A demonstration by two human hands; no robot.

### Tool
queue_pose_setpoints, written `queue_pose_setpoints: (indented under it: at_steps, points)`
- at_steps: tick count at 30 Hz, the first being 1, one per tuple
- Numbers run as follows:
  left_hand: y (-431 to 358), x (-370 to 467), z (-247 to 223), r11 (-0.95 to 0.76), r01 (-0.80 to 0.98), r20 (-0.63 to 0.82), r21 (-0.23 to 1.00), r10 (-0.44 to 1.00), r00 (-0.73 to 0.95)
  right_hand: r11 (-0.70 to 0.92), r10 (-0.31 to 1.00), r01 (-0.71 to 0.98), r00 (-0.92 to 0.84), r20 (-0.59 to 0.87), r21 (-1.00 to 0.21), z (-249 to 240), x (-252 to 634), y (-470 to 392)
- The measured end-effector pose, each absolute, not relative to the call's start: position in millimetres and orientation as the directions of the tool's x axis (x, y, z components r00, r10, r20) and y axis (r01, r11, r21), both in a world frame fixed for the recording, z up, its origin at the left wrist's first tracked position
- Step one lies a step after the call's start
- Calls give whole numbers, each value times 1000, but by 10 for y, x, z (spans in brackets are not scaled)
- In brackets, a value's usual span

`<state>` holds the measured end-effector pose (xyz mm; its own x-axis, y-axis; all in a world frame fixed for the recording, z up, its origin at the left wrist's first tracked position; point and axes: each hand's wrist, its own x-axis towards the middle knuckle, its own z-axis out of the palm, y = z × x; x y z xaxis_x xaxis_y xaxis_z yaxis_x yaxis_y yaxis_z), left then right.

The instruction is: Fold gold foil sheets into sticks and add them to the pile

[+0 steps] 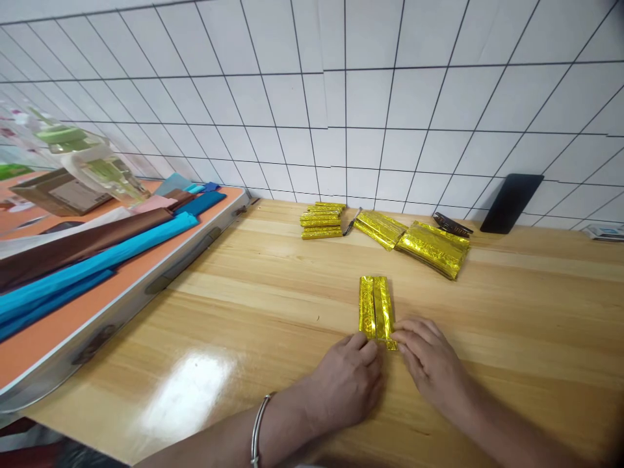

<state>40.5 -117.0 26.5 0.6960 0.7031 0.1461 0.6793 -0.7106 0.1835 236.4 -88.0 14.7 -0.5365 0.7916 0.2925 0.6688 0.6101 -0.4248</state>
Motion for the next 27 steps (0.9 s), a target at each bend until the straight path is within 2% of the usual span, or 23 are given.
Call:
queue_pose_setpoints:
  at_steps: [4,7,11,17,27]
  points:
    - [-1169,397,271,-702,679,135,215,709,692,672,740,694,-639,210,-259,108,2250,-1115]
    - [-1167,395,241,-741,641,134,201,669,731,709,705,678,-686,180,-193,25,2261,-1235]
    - [-1178,387,204,-757,628,134,180,651,747,739,672,652,-728,136,-166,-15,2372,-1271]
    - [-1217,289,293,-743,633,75,218,660,748,733,676,659,-733,77,-168,-3,2471,-1255]
    - [-1208,151,340,-733,611,78,299,657,750,741,672,670,-740,33,-50,25,2539,-1238]
